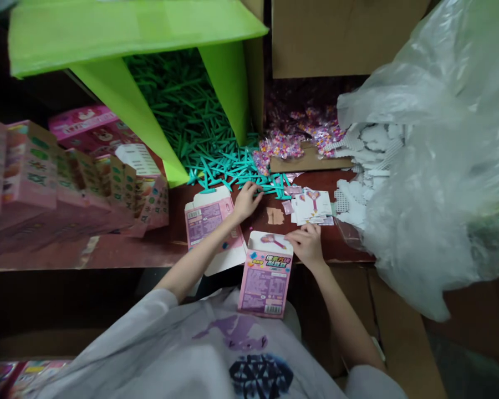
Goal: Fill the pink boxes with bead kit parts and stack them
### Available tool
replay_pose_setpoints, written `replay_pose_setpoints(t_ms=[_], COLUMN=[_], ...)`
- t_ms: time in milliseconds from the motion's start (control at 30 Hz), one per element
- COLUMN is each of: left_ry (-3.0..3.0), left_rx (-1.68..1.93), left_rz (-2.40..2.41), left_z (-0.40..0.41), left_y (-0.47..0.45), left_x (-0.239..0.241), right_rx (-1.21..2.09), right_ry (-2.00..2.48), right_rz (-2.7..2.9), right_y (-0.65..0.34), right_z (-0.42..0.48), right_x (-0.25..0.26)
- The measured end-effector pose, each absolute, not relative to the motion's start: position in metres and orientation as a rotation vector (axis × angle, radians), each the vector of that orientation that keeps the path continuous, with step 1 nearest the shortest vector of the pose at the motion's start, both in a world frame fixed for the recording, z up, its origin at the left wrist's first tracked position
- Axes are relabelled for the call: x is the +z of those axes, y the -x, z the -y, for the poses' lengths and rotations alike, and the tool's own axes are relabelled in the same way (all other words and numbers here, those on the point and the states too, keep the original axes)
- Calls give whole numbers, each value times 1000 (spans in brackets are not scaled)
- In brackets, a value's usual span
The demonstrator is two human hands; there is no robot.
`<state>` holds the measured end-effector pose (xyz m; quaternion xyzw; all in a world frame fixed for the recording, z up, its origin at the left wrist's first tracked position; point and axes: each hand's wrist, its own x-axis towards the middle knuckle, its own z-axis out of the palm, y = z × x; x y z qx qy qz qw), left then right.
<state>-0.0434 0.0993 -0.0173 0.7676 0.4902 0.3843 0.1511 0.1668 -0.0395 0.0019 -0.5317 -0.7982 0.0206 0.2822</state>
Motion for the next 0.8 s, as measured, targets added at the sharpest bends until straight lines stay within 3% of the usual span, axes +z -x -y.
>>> replay_pose_setpoints(t_ms=[167, 300, 433, 667, 800], left_ry=[-2516, -2518, -2604, -2562, -2330], left_rx=[650, 478, 441, 403, 578], left_rz=[-1493, -1606, -1523, -1868, -2120], left_z=[-130, -134, -136, -116, -103], left_y=[37, 37, 52, 58, 33], left_x=[-38, -37, -33, -16, 7], right_rx=[141, -264, -287, -385, -226], right_ry=[1441, 1981, 2384, 2304, 2075], right_rz=[2187, 1741, 1886, 1633, 1648], right_y=[-201, -281, -330, -318, -274], right_z=[6, -51, -91, -118, -160], right_x=[17, 34, 35, 48, 65])
